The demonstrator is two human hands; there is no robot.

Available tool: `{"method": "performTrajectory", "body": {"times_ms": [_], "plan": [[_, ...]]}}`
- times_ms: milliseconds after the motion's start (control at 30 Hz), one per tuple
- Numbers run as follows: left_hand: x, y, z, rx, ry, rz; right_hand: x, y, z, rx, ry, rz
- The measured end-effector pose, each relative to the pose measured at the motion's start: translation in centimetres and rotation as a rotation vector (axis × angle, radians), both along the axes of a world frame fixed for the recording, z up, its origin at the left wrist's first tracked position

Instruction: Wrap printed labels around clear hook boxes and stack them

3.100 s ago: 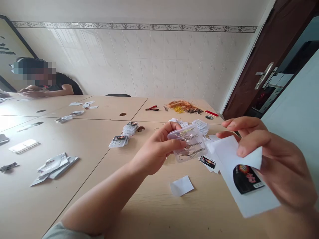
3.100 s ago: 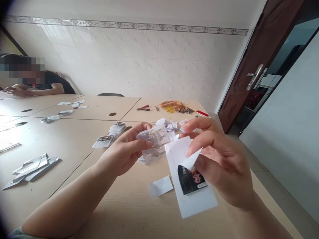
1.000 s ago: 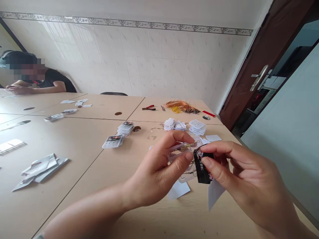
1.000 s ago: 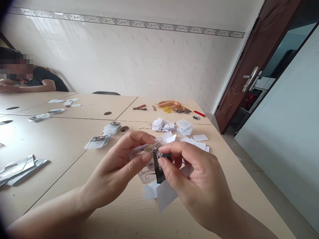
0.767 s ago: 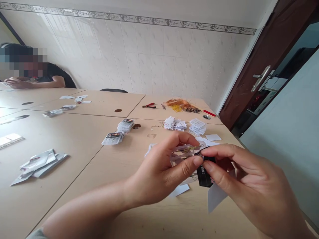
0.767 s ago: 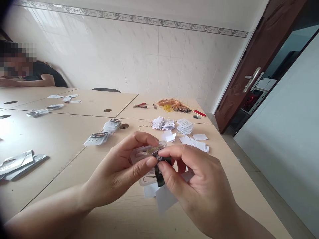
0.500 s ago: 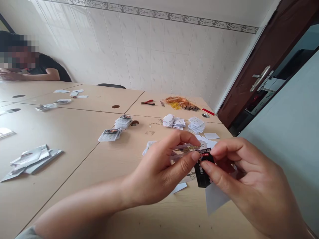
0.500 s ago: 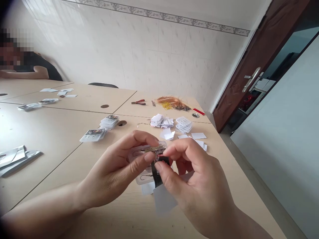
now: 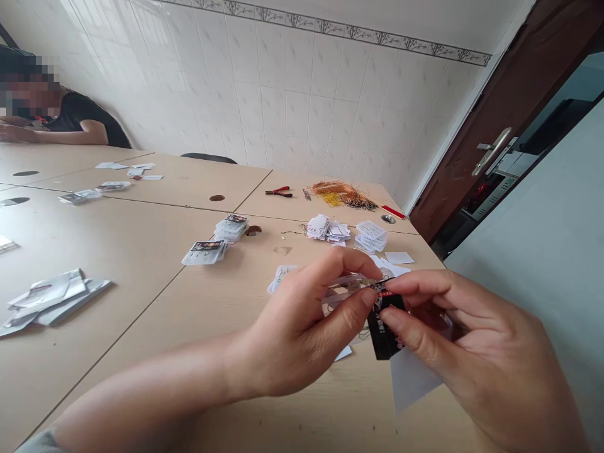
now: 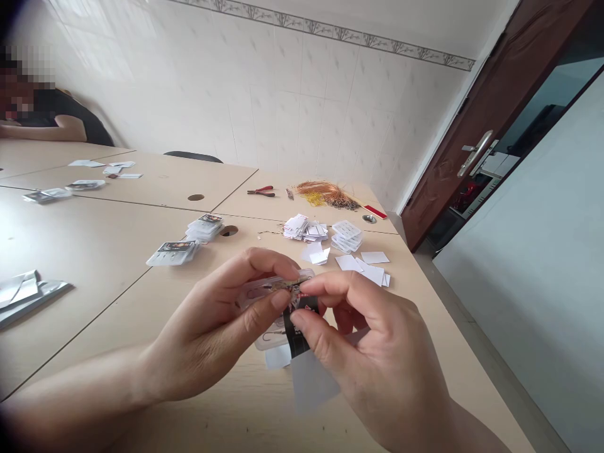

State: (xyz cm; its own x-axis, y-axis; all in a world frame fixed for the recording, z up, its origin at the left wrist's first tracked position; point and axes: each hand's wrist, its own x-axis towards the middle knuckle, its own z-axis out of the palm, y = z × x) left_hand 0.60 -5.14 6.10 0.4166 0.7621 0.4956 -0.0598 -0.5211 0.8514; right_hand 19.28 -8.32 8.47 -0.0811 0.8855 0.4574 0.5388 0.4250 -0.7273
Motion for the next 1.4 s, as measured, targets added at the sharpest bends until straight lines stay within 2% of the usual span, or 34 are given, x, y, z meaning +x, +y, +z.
{"method": "performTrajectory", "body": {"times_ms": [333, 733, 900, 1400], "plan": [[0.0, 0.0, -0.1, 0.125, 0.038, 0.05, -0.1, -0.4, -0.1, 0.039, 0.002, -0.021], [0.0, 0.0, -0.1, 0.128, 0.041, 0.053, -0.3, -0.5, -0.1, 0.094, -0.038, -0.027], [-0.1, -0.2, -0.1, 0.118, 0.031, 0.056, -0.3, -0.5, -0.3, 0.173, -0.054, -0.016], [-0.1, -0.3, 0.1, 0.178, 0.053, 0.06, -0.1, -1.2, 0.0, 0.147, -0.146, -0.011]]}}
